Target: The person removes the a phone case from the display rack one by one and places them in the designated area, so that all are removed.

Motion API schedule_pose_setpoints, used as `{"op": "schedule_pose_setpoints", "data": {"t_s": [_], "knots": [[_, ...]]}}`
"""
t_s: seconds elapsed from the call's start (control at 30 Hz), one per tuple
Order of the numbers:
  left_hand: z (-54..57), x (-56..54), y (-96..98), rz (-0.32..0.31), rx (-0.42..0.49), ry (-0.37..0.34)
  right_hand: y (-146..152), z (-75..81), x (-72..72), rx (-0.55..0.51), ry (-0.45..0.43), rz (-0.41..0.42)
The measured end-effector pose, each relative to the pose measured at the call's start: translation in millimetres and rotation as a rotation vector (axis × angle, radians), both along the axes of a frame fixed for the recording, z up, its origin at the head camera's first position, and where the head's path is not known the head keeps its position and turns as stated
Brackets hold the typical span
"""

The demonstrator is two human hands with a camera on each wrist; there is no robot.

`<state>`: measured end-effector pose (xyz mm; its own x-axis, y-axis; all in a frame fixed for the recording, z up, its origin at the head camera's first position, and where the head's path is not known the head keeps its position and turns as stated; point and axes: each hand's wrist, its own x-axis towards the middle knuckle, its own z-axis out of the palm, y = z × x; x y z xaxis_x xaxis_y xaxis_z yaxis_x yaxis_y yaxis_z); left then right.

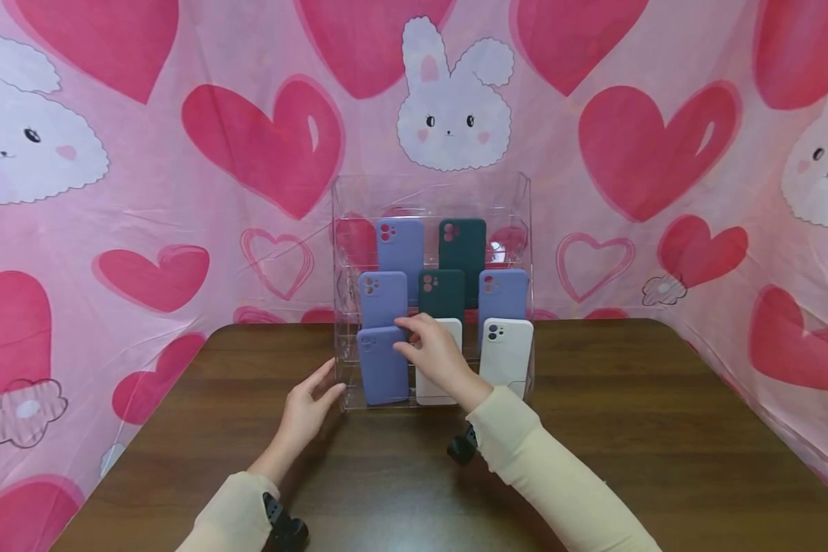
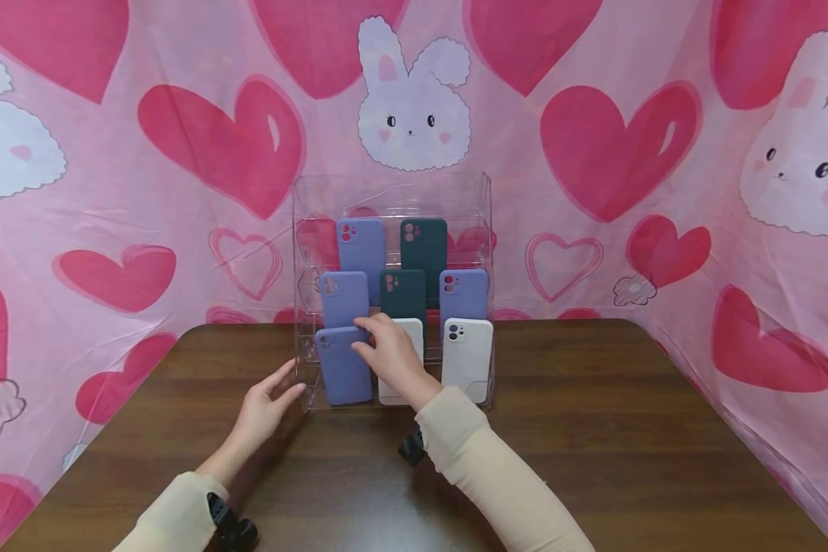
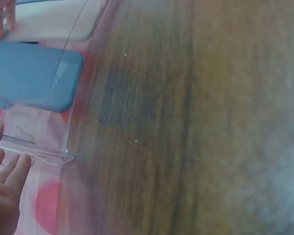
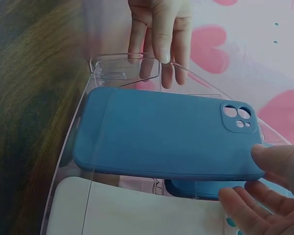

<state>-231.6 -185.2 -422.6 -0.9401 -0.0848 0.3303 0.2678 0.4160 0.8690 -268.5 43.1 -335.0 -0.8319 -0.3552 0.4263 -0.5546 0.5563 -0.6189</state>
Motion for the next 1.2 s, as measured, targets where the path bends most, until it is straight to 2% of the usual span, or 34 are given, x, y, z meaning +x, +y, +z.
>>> {"op": "schedule_pose_setpoints", "data": {"t_s": [0.2,0.4,0.7,0.87,1.2], "knots": [[0.5,-0.8,-0.4,-0.008,0.084,-0.036,0.6,-1.5,1.8,-0.016,0.032,0.007],[1.2,-1.2,-0.5,0.003,0.115,-0.085,1.6,-2.9,2.1,-0.033,0.054,0.027],[0.3,-2.5,-1.3,-0.007,0.149,-0.107,2.8,-1.6,4.9,-0.050,0.060,0.038],[-0.3,-2.4,-1.0,-0.007,0.146,-0.099,4.9,2.7,7.0,-0.072,0.041,0.037],[-0.3,-3.7,-0.6,-0.026,0.177,-0.112,10.8,21.5,14.4,-0.167,0.107,0.034]]}}
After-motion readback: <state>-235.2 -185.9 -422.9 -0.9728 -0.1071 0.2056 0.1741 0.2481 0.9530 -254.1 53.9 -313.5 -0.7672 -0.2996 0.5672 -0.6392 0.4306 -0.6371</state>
